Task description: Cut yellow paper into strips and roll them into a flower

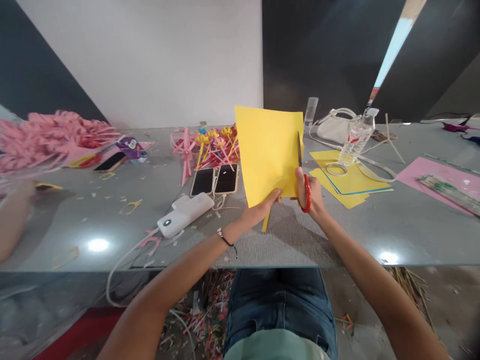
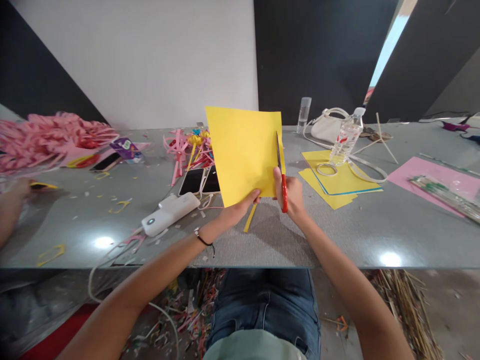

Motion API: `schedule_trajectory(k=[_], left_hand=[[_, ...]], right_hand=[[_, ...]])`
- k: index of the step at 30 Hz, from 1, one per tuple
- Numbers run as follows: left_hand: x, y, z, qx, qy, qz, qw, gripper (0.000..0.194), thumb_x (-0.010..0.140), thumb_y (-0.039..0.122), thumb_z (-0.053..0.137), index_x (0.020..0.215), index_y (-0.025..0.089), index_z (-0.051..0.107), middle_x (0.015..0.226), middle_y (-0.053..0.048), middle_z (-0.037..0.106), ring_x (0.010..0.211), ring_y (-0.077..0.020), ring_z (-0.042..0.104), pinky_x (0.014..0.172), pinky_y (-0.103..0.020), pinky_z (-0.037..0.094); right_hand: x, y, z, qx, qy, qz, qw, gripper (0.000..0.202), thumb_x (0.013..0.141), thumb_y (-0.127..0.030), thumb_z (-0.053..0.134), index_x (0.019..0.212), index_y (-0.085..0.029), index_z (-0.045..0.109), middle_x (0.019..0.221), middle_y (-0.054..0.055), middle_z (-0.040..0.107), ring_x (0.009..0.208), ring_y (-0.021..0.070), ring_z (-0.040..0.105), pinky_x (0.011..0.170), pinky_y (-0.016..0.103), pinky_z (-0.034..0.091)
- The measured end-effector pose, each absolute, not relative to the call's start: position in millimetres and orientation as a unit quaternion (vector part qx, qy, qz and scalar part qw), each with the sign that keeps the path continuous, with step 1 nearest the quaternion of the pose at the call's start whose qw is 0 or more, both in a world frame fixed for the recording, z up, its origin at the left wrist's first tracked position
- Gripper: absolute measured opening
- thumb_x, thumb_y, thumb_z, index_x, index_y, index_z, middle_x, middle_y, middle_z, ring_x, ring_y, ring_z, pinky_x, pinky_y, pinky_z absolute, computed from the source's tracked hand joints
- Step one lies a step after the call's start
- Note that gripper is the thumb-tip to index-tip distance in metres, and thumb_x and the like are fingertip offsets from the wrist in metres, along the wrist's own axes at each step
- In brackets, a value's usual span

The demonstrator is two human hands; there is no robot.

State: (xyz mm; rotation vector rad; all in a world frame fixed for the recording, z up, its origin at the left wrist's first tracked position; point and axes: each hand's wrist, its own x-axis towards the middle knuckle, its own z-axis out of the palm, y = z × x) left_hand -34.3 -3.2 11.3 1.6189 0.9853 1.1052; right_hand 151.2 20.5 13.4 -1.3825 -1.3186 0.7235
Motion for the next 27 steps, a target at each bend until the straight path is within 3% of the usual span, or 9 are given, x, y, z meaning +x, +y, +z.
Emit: schedule_trajectory(k=[5,11,17,23,27], left_hand=[[-33.6,-2.4,7.6,0.657,0.395,0.451,0.457,0.044,0.099,0.06,0.059,0.077,0.023,0.065,0.092,-0.009,0.076,0.095,-0.0258,0.072,0.11,-0.044,0.054],[-33.2,-3.5,9.7,0.654,0.398,0.438,0.472,0.045,0.097,0.062,0.06,0.076,0.023,0.063,0.091,-0.009,0.076,0.095,-0.0271,0.072,0.109,-0.046,0.055],[-33.3,-1.5,5.6,0.664,0.395,0.424,0.472,0.047,0.098,0.065,0.057,0.076,0.023,0.063,0.092,-0.01,0.075,0.095,-0.0269,0.071,0.106,-0.044,0.056],[-32.1,-4.2,2.0,0.675,0.404,0.419,0.454,0.049,0.099,0.065,0.055,0.076,0.023,0.064,0.091,-0.01,0.075,0.091,-0.0267,0.071,0.105,-0.045,0.057],[-29.9,-6.3,0.4,0.681,0.409,0.406,0.452,0.05,0.1,0.064,0.053,0.074,0.024,0.063,0.091,-0.01,0.074,0.092,-0.0277,0.071,0.104,-0.046,0.057]], right_hand=[[151.4,18.8,13.6,-0.579,-0.556,0.292,0.52,0.075,0.091,-0.09,0.046,0.069,-0.02,0.06,0.058,0.007,0.06,0.05,0.0222,0.066,0.039,0.029,0.048],[151.9,16.9,17.3,-0.582,-0.557,0.293,0.515,0.075,0.092,-0.09,0.046,0.065,-0.021,0.057,0.057,0.006,0.058,0.048,0.0202,0.061,0.044,0.032,0.051],[155.6,21.3,16.7,-0.615,-0.568,0.234,0.494,0.074,0.093,-0.09,0.042,0.059,-0.024,0.039,0.052,0.001,0.045,0.049,0.0148,0.046,0.046,0.03,0.035],[157.7,22.5,18.2,-0.626,-0.566,0.209,0.494,0.074,0.093,-0.091,0.041,0.062,-0.025,0.027,0.055,-0.001,0.033,0.054,0.014,0.031,0.047,0.032,0.025],[159.1,22.6,19.6,-0.628,-0.561,0.21,0.497,0.074,0.092,-0.092,0.04,0.063,-0.026,0.024,0.055,-0.001,0.03,0.055,0.0142,0.028,0.048,0.032,0.023]])
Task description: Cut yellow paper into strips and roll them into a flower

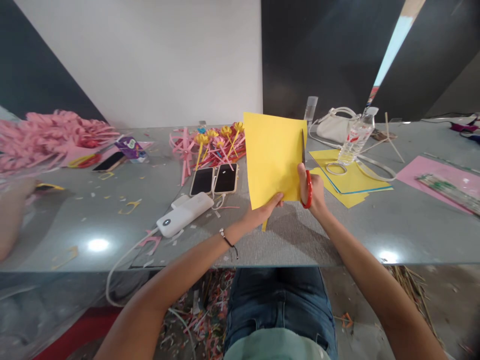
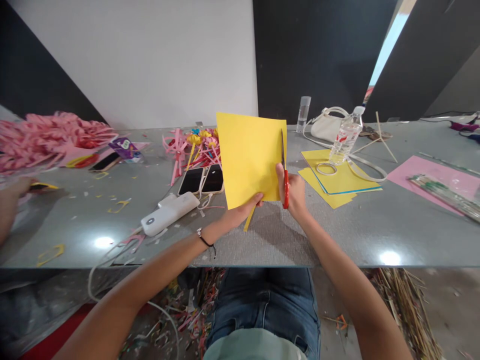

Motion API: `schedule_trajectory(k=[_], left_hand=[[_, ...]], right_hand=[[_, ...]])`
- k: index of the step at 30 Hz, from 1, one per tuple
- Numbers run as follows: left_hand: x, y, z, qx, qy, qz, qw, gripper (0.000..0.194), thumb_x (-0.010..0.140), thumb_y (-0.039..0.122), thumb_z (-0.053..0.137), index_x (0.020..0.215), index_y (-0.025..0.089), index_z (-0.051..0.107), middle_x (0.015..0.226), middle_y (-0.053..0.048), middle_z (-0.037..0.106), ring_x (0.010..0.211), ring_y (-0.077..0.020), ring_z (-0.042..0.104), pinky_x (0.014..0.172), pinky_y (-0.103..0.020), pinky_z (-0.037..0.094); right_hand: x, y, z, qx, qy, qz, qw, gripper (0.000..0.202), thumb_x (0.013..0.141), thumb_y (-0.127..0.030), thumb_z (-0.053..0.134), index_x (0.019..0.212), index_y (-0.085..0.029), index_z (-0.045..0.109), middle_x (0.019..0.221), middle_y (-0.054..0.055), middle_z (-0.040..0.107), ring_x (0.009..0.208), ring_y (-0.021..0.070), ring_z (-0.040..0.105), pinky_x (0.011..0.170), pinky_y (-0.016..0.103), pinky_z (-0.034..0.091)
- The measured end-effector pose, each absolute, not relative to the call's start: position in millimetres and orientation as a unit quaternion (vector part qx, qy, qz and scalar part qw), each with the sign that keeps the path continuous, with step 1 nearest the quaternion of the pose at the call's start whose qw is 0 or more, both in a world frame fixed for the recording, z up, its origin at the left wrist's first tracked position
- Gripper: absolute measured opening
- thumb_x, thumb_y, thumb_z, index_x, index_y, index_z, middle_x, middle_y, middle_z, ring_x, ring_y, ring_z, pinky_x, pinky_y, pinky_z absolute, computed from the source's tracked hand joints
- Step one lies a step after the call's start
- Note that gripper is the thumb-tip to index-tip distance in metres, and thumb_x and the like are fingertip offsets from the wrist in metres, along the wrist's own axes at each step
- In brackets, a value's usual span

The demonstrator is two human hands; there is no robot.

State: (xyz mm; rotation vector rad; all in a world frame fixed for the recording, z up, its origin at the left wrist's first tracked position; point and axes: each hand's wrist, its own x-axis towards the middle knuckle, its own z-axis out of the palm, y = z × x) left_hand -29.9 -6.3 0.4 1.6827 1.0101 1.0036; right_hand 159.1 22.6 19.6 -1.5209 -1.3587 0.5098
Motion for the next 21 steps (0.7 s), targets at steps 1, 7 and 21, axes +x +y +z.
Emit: schedule_trajectory(k=[1,7,21], left_hand=[[-29.6,-6.4,0.2,0.681,0.407,0.406,0.452,0.05,0.1,0.064,0.053,0.073,0.024,0.063,0.091,-0.01,0.074,0.091,-0.0275,0.071,0.104,-0.046,0.057],[-29.0,-6.1,-1.3,0.678,0.406,0.402,0.462,0.05,0.099,0.066,0.052,0.075,0.024,0.063,0.093,-0.01,0.074,0.092,-0.0272,0.071,0.101,-0.044,0.057],[-29.0,-4.9,-4.5,0.675,0.412,0.403,0.461,0.051,0.097,0.069,0.054,0.073,0.025,0.064,0.089,-0.008,0.074,0.092,-0.0273,0.07,0.102,-0.043,0.057]], right_hand=[[159.3,22.6,19.7,-0.629,-0.559,0.211,0.497,0.074,0.092,-0.092,0.04,0.063,-0.026,0.024,0.055,-0.001,0.03,0.056,0.0142,0.028,0.048,0.032,0.023],[159.6,22.4,19.4,-0.621,-0.56,0.219,0.503,0.073,0.093,-0.089,0.042,0.061,-0.026,0.026,0.056,0.0,0.031,0.055,0.015,0.03,0.05,0.032,0.024],[164.0,24.6,19.8,-0.622,-0.568,0.205,0.499,0.07,0.096,-0.087,0.04,0.059,-0.028,0.025,0.052,-0.001,0.033,0.051,0.017,0.033,0.047,0.033,0.027]])
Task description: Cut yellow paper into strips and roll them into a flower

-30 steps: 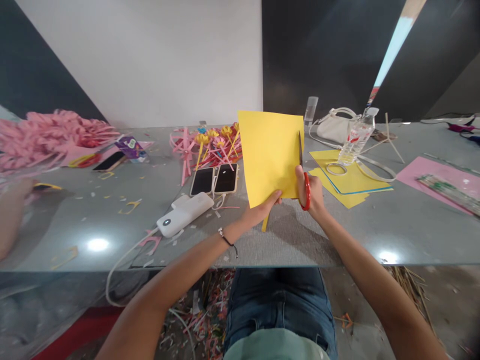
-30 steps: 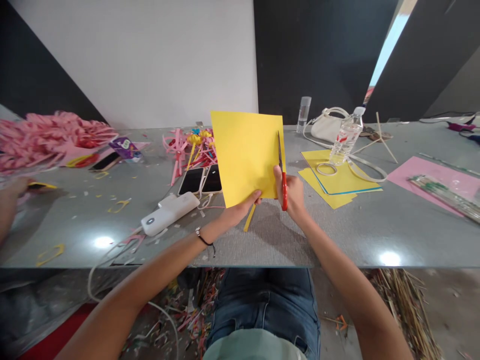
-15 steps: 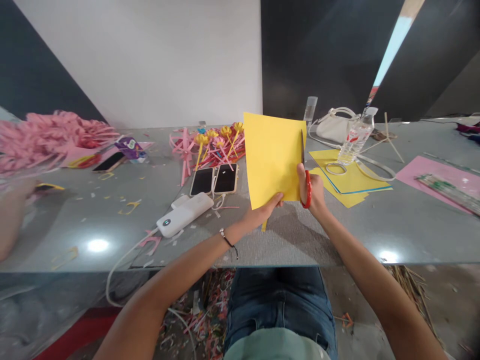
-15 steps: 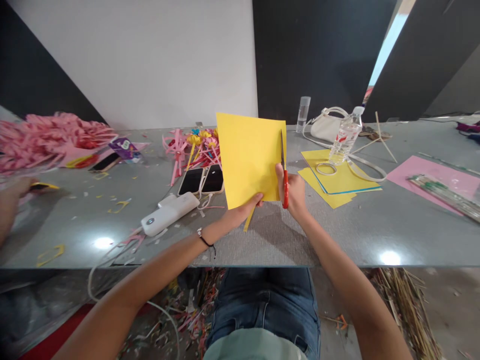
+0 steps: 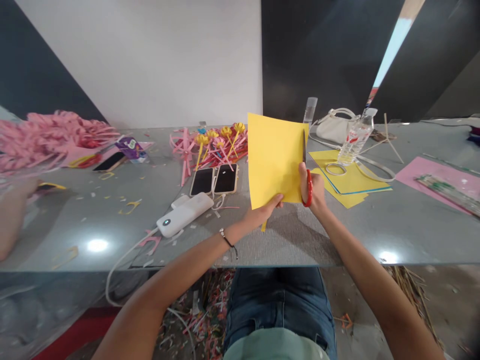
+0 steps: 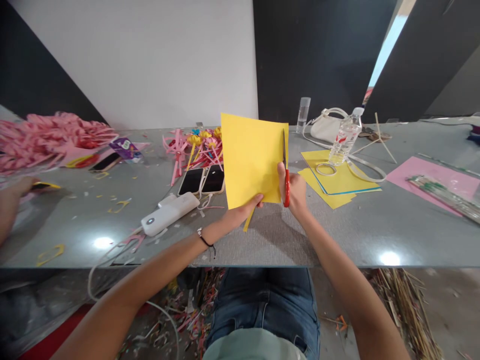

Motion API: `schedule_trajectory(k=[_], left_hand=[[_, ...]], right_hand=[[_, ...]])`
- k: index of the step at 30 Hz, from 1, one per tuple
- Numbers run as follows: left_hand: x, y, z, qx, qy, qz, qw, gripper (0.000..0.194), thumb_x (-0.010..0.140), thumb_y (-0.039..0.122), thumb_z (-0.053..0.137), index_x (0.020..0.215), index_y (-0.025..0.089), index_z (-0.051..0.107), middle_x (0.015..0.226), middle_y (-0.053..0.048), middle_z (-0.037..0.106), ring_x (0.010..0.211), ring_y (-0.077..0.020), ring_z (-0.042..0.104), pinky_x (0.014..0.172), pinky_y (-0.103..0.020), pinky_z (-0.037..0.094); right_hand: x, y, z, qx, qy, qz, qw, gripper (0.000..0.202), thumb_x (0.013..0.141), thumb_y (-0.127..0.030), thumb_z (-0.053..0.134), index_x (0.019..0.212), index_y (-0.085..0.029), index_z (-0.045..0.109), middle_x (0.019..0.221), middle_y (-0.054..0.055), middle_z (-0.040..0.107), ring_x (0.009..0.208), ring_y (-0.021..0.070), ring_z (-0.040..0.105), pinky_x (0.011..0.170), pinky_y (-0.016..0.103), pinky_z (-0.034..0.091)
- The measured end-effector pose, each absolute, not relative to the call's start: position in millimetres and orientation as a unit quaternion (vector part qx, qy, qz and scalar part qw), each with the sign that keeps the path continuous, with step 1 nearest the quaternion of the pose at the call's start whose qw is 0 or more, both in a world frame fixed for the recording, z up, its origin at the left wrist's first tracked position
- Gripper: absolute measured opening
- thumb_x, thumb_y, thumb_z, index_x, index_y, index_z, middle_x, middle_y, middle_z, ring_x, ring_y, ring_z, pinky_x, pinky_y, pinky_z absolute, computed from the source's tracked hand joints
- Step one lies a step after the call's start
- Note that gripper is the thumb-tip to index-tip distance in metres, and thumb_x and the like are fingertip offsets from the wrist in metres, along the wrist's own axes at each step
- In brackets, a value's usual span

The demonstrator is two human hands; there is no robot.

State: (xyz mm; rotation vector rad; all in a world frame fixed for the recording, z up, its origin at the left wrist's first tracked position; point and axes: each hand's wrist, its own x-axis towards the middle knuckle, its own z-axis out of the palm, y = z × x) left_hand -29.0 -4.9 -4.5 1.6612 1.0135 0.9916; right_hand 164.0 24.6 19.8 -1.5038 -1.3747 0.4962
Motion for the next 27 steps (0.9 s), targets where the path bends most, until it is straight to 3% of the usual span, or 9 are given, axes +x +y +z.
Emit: schedule_trajectory(k=[9,21,27], left_hand=[[-25.6,-7.2,-2.2,0.68,0.408,0.383,0.474,0.052,0.097,0.07,0.052,0.073,0.025,0.062,0.089,-0.007,0.073,0.092,-0.0258,0.07,0.103,-0.04,0.056],[-23.1,-9.2,2.6,0.671,0.422,0.382,0.476,0.057,0.092,0.078,0.052,0.071,0.026,0.06,0.088,-0.008,0.075,0.092,-0.0277,0.069,0.102,-0.043,0.057],[-22.4,-8.4,-1.3,0.661,0.419,0.384,0.49,0.053,0.092,0.074,0.056,0.071,0.026,0.061,0.091,-0.009,0.076,0.092,-0.0273,0.071,0.103,-0.043,0.058]], right_hand=[[168.9,29.5,19.3,-0.619,-0.564,0.212,0.504,0.071,0.094,-0.088,0.042,0.062,-0.027,0.024,0.056,-0.002,0.028,0.054,0.0141,0.028,0.049,0.031,0.022],[166.5,31.6,17.2,-0.636,-0.555,0.198,0.498,0.072,0.095,-0.089,0.038,0.062,-0.027,0.023,0.054,-0.001,0.03,0.053,0.0151,0.029,0.047,0.033,0.025],[169.9,34.2,18.2,-0.633,-0.553,0.21,0.499,0.072,0.094,-0.09,0.039,0.063,-0.026,0.024,0.055,-0.001,0.031,0.054,0.0153,0.03,0.048,0.033,0.025]])
